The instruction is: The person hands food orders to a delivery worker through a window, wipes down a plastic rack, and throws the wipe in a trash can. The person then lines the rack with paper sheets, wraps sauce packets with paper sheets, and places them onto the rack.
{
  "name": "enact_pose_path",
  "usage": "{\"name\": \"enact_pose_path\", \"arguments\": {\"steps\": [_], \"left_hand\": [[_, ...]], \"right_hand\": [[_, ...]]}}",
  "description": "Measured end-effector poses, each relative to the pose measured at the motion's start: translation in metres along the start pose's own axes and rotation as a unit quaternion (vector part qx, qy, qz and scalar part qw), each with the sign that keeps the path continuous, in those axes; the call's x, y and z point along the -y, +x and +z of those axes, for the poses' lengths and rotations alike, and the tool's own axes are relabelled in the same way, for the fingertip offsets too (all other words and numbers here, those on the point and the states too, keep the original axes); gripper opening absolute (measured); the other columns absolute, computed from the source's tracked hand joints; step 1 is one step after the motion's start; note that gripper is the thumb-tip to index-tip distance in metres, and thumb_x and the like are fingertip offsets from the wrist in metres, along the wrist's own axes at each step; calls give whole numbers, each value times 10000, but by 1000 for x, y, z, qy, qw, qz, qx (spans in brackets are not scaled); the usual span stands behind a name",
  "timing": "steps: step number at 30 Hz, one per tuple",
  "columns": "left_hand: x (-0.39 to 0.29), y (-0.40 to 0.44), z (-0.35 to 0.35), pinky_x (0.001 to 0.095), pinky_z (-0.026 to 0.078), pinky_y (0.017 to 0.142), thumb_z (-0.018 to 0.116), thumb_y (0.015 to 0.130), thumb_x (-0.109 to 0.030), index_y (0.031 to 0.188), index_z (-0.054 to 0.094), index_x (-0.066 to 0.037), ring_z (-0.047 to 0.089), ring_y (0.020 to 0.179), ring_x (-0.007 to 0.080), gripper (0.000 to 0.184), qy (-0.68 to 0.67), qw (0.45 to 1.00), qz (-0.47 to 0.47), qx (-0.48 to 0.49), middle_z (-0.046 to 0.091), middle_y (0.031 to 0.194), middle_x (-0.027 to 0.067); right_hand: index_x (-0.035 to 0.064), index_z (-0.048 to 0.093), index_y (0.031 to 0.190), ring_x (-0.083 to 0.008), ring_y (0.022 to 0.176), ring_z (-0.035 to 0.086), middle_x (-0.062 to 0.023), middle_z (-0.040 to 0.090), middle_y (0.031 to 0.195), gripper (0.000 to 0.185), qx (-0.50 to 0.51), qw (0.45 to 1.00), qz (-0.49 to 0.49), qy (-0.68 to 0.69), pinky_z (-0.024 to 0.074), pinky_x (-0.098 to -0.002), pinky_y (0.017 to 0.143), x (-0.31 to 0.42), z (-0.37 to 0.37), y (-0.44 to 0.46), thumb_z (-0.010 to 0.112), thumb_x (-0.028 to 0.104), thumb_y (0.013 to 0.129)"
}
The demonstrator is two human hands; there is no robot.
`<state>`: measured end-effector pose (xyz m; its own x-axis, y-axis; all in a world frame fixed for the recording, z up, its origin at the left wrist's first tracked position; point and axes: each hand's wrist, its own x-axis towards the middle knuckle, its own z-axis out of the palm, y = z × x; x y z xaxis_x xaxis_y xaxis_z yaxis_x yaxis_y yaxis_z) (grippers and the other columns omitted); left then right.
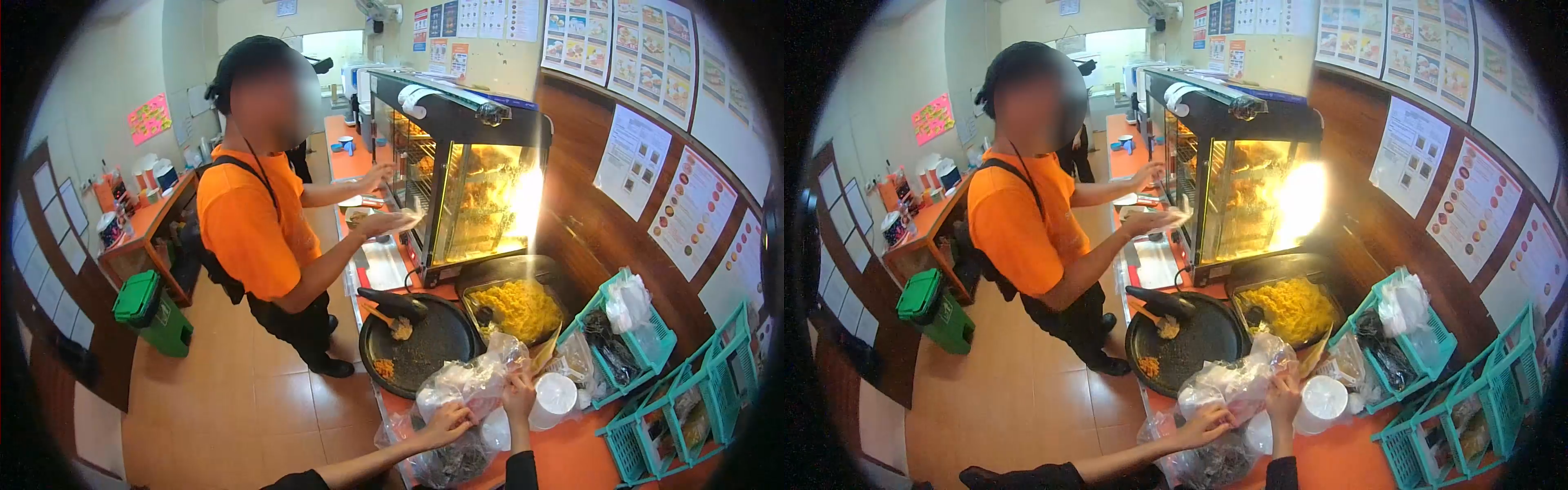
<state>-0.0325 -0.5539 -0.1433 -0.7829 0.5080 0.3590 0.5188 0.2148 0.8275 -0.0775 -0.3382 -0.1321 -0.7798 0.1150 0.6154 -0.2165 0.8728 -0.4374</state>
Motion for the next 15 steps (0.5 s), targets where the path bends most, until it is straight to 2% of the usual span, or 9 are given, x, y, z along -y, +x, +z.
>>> {"name": "enact_pose_path", "arguments": {"steps": [2,6,8,9,10,12,13,14,15], "left_hand": [[-2,0,4,408,406,805,564,819,-204,923,593,-77,512,899,311,167,29,1000,0,-5,535,903,137],[8,-2,17,422,405,833,552,812,-236,947,602,-84,504,939,326,209,74,996,-26,-31,550,945,138],[15,-4,24,418,407,855,546,801,-249,960,610,-94,502,974,326,231,100,993,-49,-27,561,988,132],[3,-4,20,417,408,880,550,789,-261,987,604,-87,501,1014,324,269,92,993,-70,-29,569,1033,121],[4,-4,22,417,408,880,550,789,-261,987,604,-87,501,1014,324,269,93,993,-66,-33,569,1033,121],[5,0,25,425,404,897,572,774,-252,1014,590,-69,499,1037,315,302,32,992,-114,-41,578,1035,121],[-15,4,16,433,382,954,617,786,-301,1185,511,-74,478,1117,302,471,39,988,-146,-19,539,1148,145],[-39,8,13,433,382,954,617,786,-301,1185,511,-74,478,1117,302,471,39,989,-143,-22,539,1148,145],[-78,9,11,434,357,988,634,791,-342,1279,420,-93,449,1165,296,588,-65,990,-79,-93,486,1228,156]], "right_hand": [[40,647,786,-321,750,609,-129,616,835,81,-23,998,38,32,490,-400,677,10,-6,3,603,26,719],[21,597,849,-291,728,619,-138,606,810,76,-124,991,-1,40,491,-367,673,19,-21,5,594,35,774],[32,552,913,-250,832,599,-128,578,842,149,-51,963,171,203,468,-342,736,10,-19,1,559,-25,775],[17,535,898,-183,800,563,-105,551,824,65,-113,954,126,250,449,-301,736,14,-21,6,539,20,833],[17,535,898,-183,800,563,-105,551,824,65,-114,954,120,250,449,-301,736,15,-29,7,539,20,833],[0,504,918,-157,786,525,-72,525,831,89,-222,927,121,279,437,-280,743,23,-52,10,509,84,890],[0,486,939,-149,776,507,-41,507,845,166,-258,914,97,299,430,-270,736,25,-62,11,491,165,932],[0,486,939,-149,776,507,-41,507,845,166,-259,914,93,300,430,-270,736,27,-76,9,491,165,932],[17,481,944,-129,778,500,-30,493,842,129,-266,905,78,324,421,-252,736,44,-111,4,511,141,924]]}}
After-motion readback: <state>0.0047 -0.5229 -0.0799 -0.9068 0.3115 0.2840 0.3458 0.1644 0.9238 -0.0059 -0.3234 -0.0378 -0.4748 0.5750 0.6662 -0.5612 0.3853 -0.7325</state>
